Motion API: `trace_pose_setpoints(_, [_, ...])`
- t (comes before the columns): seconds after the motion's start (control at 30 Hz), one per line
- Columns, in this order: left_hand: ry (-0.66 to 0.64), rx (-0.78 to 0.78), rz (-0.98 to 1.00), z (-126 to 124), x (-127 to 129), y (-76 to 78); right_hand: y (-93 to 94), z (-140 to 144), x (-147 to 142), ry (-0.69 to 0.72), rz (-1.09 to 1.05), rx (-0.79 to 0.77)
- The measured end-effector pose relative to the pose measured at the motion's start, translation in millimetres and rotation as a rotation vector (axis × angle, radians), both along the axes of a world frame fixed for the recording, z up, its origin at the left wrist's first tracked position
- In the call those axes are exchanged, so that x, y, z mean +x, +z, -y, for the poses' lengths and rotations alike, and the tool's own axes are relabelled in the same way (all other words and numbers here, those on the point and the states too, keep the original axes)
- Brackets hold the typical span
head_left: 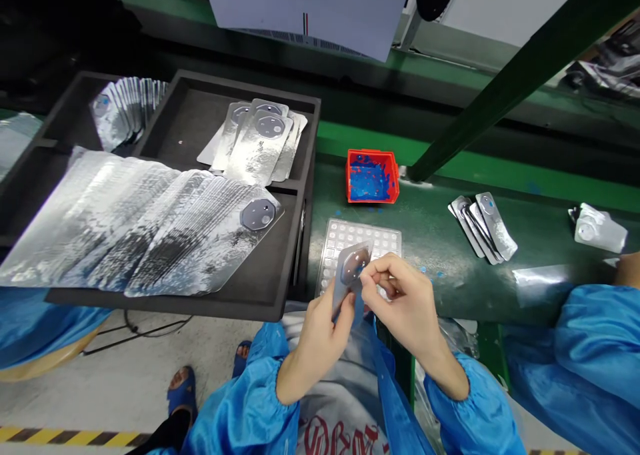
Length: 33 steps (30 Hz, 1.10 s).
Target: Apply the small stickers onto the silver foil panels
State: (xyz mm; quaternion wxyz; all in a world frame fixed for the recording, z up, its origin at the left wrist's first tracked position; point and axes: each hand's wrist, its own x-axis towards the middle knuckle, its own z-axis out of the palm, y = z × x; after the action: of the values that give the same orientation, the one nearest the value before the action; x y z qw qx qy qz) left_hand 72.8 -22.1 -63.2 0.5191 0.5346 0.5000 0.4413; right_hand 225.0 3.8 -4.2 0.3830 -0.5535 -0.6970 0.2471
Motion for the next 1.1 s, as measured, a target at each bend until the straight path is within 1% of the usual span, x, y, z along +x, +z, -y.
trace_pose_setpoints(0.03, [0.014,0.013,-0.014,-1,0,-1.6,2.9,-1,-2,0.006,-0.068,-0.089])
trace_pose_setpoints(0.07, [0.022,0.009,-0.011,-1,0,-2.5,5.4,-4,-3,0.016,-0.130,-0.144])
trace_pose_setpoints(0.1, [0.024,-0.010,0.006,-1,0,-2.8,7.0,-10,-4,0.019,-0.184,-0.161])
trace_pose_setpoints(0.17, [0.016,-0.089,0.079,-1,-2,-2.6,6.1,-36,0,-0.013,-0.246,-0.092])
trace_pose_setpoints(0.23, [0.001,-0.181,0.169,0,-4,-3.3,-1.5,-77,8,-0.097,-0.219,0.059])
trace_pose_setpoints(0.3, [-0.002,-0.251,0.229,2,-7,-6.7,-14.6,-125,19,-0.186,-0.064,0.203])
trace_pose_setpoints(0.33, [0.010,-0.273,0.246,3,-8,-9.2,-22.0,-148,26,-0.175,0.046,0.225])
trace_pose_setpoints(0.4, [0.042,-0.302,0.273,5,-9,-15.0,-35.7,-182,41,-0.065,0.284,0.208])
trace_pose_setpoints(0.43, [0.060,-0.314,0.287,6,-10,-17.6,-41.2,-191,47,-0.006,0.384,0.198])
trace_pose_setpoints(0.47, [0.071,-0.326,0.297,6,-10,-19.5,-45.6,-192,53,0.039,0.461,0.201])
trace_pose_setpoints(0.53, [0.063,-0.344,0.304,5,-11,-20.9,-51.1,-177,63,0.071,0.531,0.249])
trace_pose_setpoints(0.6, [0.041,-0.354,0.304,3,-12,-19.5,-54.0,-147,70,0.078,0.520,0.290])
trace_pose_setpoints(0.63, [0.033,-0.355,0.305,1,-12,-18.4,-55.4,-130,72,0.092,0.508,0.286])
trace_pose_setpoints(0.7, [0.035,-0.359,0.312,-2,-12,-16.4,-59.6,-100,76,0.134,0.513,0.238])
trace_pose_setpoints(0.77, [0.042,-0.374,0.318,-4,-11,-15.7,-66.6,-81,78,0.157,0.561,0.190])
trace_pose_setpoints(0.83, [0.036,-0.394,0.313,-6,-11,-16.0,-74.8,-74,77,0.149,0.616,0.177])
trace_pose_setpoints(0.97, [0.027,-0.416,0.302,-7,-11,-17.2,-86.6,-78,73,0.106,0.626,0.173])
trace_pose_setpoints(1.03, [0.028,-0.414,0.294,-8,-11,-17.2,-87.9,-81,71,0.098,0.602,0.148])
trace_pose_setpoints(1.1, [0.025,-0.404,0.294,-9,-10,-16.7,-85.3,-81,68,0.106,0.576,0.118])
